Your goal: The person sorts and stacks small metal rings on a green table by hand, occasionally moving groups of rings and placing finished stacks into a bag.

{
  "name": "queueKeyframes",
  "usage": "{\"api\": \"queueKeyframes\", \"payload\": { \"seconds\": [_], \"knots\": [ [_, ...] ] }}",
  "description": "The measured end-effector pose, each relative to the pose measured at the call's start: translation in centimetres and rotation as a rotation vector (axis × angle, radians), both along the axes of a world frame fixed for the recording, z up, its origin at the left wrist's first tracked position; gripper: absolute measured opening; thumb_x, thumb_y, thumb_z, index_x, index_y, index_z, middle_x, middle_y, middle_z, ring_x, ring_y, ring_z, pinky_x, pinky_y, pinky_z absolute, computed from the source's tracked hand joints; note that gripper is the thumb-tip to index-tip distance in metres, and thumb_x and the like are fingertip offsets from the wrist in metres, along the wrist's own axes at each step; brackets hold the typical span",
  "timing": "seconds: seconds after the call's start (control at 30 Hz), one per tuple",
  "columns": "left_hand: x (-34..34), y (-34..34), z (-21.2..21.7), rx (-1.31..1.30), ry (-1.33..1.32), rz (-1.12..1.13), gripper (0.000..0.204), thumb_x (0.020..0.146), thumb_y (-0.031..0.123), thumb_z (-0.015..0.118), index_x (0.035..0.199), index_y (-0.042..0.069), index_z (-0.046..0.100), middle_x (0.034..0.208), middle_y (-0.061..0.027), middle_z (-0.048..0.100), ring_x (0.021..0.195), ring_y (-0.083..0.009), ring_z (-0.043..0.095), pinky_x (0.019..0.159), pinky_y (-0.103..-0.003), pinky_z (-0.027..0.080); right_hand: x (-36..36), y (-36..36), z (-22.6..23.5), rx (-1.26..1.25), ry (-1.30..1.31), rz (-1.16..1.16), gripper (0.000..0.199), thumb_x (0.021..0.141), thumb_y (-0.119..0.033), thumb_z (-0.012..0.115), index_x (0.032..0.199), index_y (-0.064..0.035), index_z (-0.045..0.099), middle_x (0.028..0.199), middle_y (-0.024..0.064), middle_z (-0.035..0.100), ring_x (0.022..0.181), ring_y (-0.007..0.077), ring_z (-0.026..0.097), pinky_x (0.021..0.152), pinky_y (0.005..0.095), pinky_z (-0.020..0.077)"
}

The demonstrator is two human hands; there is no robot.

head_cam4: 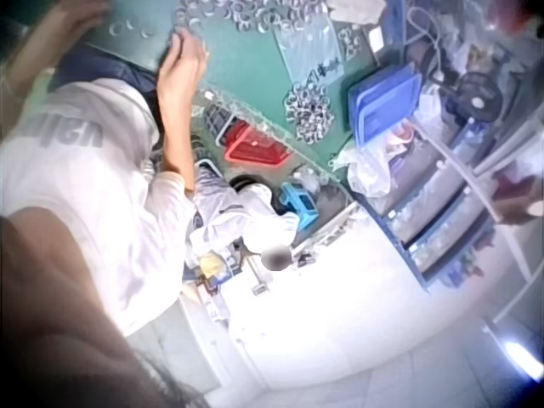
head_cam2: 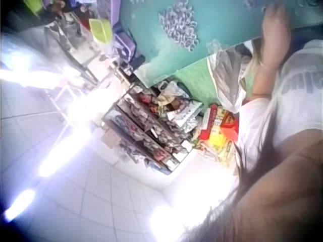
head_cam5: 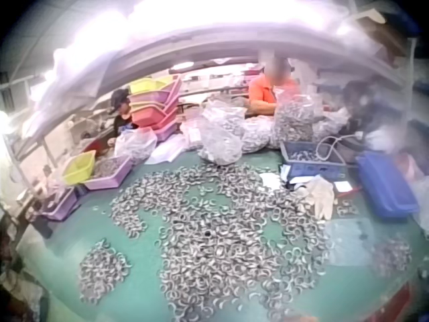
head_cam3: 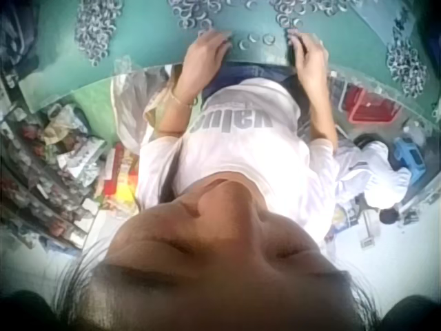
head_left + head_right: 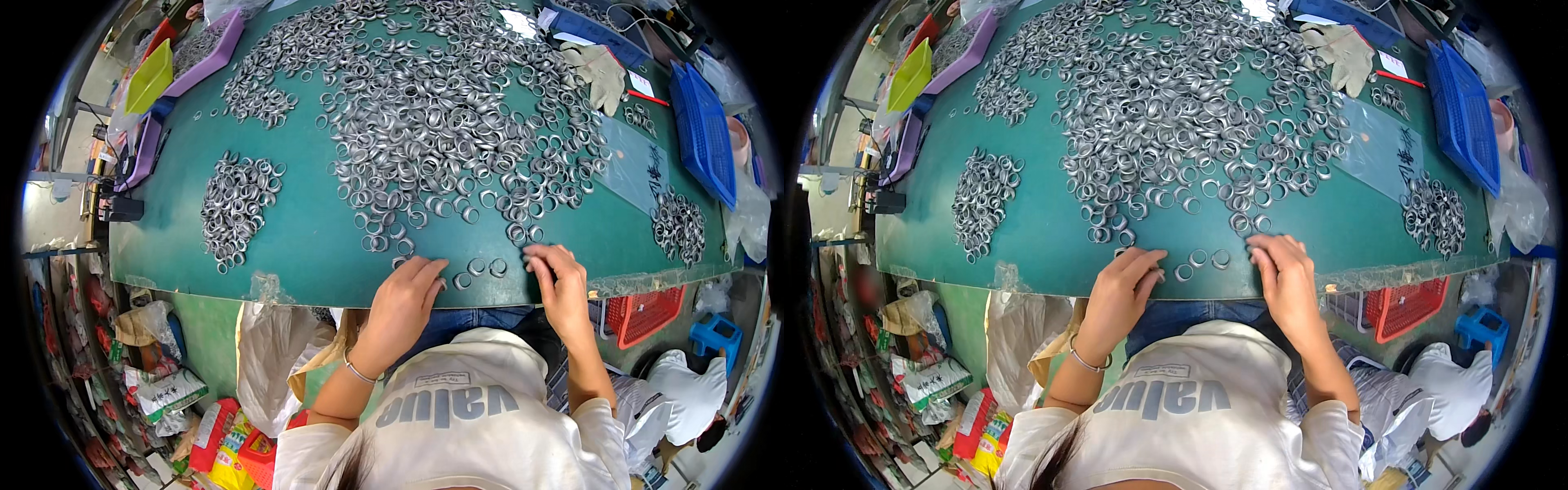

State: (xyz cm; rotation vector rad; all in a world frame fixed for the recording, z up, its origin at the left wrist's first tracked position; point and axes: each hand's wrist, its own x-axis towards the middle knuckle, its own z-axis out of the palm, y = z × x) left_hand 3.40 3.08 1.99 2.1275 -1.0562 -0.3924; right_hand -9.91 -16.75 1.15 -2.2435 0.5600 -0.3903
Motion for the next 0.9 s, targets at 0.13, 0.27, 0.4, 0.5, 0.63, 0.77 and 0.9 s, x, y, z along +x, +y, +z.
{"api": "queueKeyframes", "payload": {
  "seconds": [0.13, 0.27, 0.4, 0.5, 0.63, 0.77, 0.9],
  "knots": [
    [-0.1, -0.1, -0.3, -0.035, 0.063, 0.003, 0.018, 0.079, -0.005, 0.063, 0.097, -0.002, 0.062, 0.089, -0.0113, 0.058, 0.065, -0.024, 0.058, 0.06, -0.031, 0.048, 0.1, 0.7, 0.0, -0.096, -0.009, -0.126, 0.017, 0.082, 0.0, 0.061, 0.099, 0.0017, 0.063, 0.089, 0.0163, 0.057, 0.075, 0.0339, 0.057, 0.069, 0.0386, 0.0458],
    [-0.2, -0.5, 0.5, -0.011, 0.008, 0.032, 0.017, 0.079, -0.005, 0.061, 0.096, 0.0, 0.062, 0.088, -0.0104, 0.058, 0.068, -0.027, 0.058, 0.062, -0.034, 0.047, -0.2, 1.3, 0.3, -0.122, 0.047, -0.111, 0.018, 0.082, 0.0, 0.061, 0.1, 0.0022, 0.062, 0.098, 0.0167, 0.055, 0.079, 0.0353, 0.059, 0.069, 0.0391, 0.0479],
    [-0.2, -0.4, 0.2, -0.007, -0.061, -0.012, 0.017, 0.08, -0.004, 0.059, 0.096, 0.002, 0.063, 0.087, -0.0108, 0.057, 0.071, -0.0302, 0.058, 0.063, -0.036, 0.047, -0.4, 1.4, 0.7, -0.11, 0.032, -0.018, 0.018, 0.082, 0.0, 0.062, 0.099, 0.001, 0.063, 0.097, 0.0151, 0.056, 0.079, 0.0345, 0.061, 0.068, 0.04, 0.0485],
    [-0.1, -0.6, 0.1, 0.031, -0.054, -0.028, 0.018, 0.081, -0.004, 0.058, 0.096, 0.002, 0.063, 0.087, -0.011, 0.057, 0.071, -0.031, 0.058, 0.063, -0.037, 0.046, 0.0, 0.6, 0.9, -0.116, 0.046, -0.058, 0.018, 0.082, -0.001, 0.063, 0.1, -0.001, 0.063, 0.098, 0.0151, 0.056, 0.079, 0.0341, 0.061, 0.067, 0.04, 0.0484],
    [-0.3, -1.4, 0.4, 0.021, -0.109, 0.003, 0.018, 0.08, -0.004, 0.058, 0.096, 0.002, 0.063, 0.087, -0.011, 0.056, 0.072, -0.0314, 0.058, 0.063, -0.037, 0.046, 2.5, 0.3, 0.8, -0.271, -0.062, 0.038, 0.021, 0.075, 0.001, 0.065, 0.095, -0.0044, 0.065, 0.089, 0.0088, 0.056, 0.082, 0.0284, 0.056, 0.072, 0.0386, 0.0458],
    [-0.5, -1.4, 0.3, -0.002, -0.105, -0.012, 0.021, 0.078, -0.005, 0.058, 0.097, 0.002, 0.062, 0.09, -0.0112, 0.056, 0.077, -0.0314, 0.057, 0.068, -0.038, 0.047, 2.5, -0.9, -0.2, -0.373, -0.138, 0.103, 0.018, 0.072, 0.0, 0.067, 0.089, -0.0043, 0.063, 0.086, 0.0085, 0.055, 0.08, 0.0277, 0.053, 0.075, 0.0377, 0.0426],
    [-0.3, -0.7, 0.0, 0.013, -0.15, -0.014, 0.022, 0.077, -0.007, 0.057, 0.097, 0.001, 0.062, 0.092, -0.0114, 0.055, 0.081, -0.0309, 0.055, 0.072, -0.038, 0.046, 1.1, -2.0, -0.2, -0.199, -0.212, -0.065, 0.011, 0.076, 0.002, 0.065, 0.086, -0.001, 0.061, 0.084, 0.0104, 0.058, 0.08, 0.0299, 0.055, 0.072, 0.0369, 0.044]
  ]
}}
